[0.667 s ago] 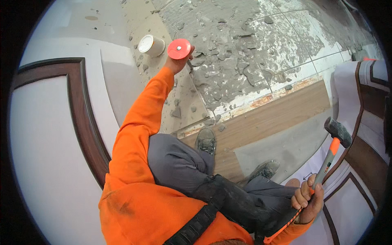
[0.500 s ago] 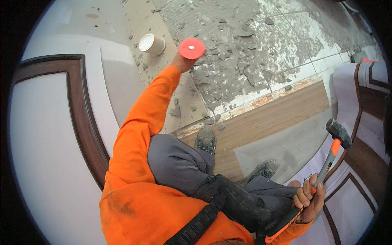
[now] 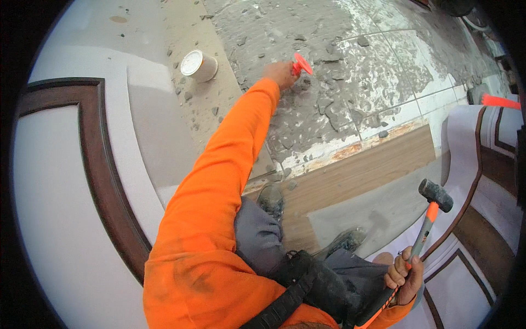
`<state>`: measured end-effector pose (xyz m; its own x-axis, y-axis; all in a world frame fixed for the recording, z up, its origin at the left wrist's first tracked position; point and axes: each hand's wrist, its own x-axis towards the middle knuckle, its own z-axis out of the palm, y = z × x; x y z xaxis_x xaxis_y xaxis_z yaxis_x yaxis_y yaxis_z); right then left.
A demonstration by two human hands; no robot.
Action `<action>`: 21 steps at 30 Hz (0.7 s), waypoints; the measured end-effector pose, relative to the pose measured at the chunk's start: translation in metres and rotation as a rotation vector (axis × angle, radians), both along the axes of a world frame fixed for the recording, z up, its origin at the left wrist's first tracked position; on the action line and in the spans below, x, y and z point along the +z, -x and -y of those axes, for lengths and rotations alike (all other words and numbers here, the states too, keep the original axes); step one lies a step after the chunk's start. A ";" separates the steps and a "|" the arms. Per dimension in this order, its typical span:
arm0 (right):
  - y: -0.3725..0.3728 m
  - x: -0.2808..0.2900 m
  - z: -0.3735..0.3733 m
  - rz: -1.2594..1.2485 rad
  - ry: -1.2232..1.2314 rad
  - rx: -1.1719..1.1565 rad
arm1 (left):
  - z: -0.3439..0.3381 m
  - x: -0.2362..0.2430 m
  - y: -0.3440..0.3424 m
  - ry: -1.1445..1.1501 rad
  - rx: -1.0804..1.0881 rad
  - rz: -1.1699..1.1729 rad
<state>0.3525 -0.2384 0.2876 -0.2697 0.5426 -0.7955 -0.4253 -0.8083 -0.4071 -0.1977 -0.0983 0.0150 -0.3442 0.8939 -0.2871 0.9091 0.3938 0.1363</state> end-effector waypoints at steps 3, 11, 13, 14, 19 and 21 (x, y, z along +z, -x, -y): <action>0.000 -0.002 -0.003 0.026 0.000 0.009 | -0.020 0.006 0.001 0.003 0.020 -0.045; 0.015 0.002 -0.015 0.010 0.047 -0.089 | 0.015 -0.021 0.000 -0.168 -0.233 0.177; 0.014 0.002 -0.016 0.020 0.046 -0.067 | 0.023 -0.008 0.012 -0.401 0.019 0.219; 0.015 0.002 -0.015 0.019 0.040 -0.045 | 0.033 -0.004 0.027 -0.523 0.154 0.230; 0.010 0.003 -0.012 -0.029 0.009 0.028 | 0.069 0.037 0.069 -0.770 0.155 -0.017; 0.005 0.004 -0.008 -0.028 -0.008 0.041 | 0.069 0.066 0.059 -0.840 0.082 0.060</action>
<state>0.3480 -0.2303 0.2919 -0.3136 0.5369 -0.7832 -0.4035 -0.8220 -0.4019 -0.2569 -0.1673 0.0807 -0.4225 0.7915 0.4417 0.8641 0.2046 0.4599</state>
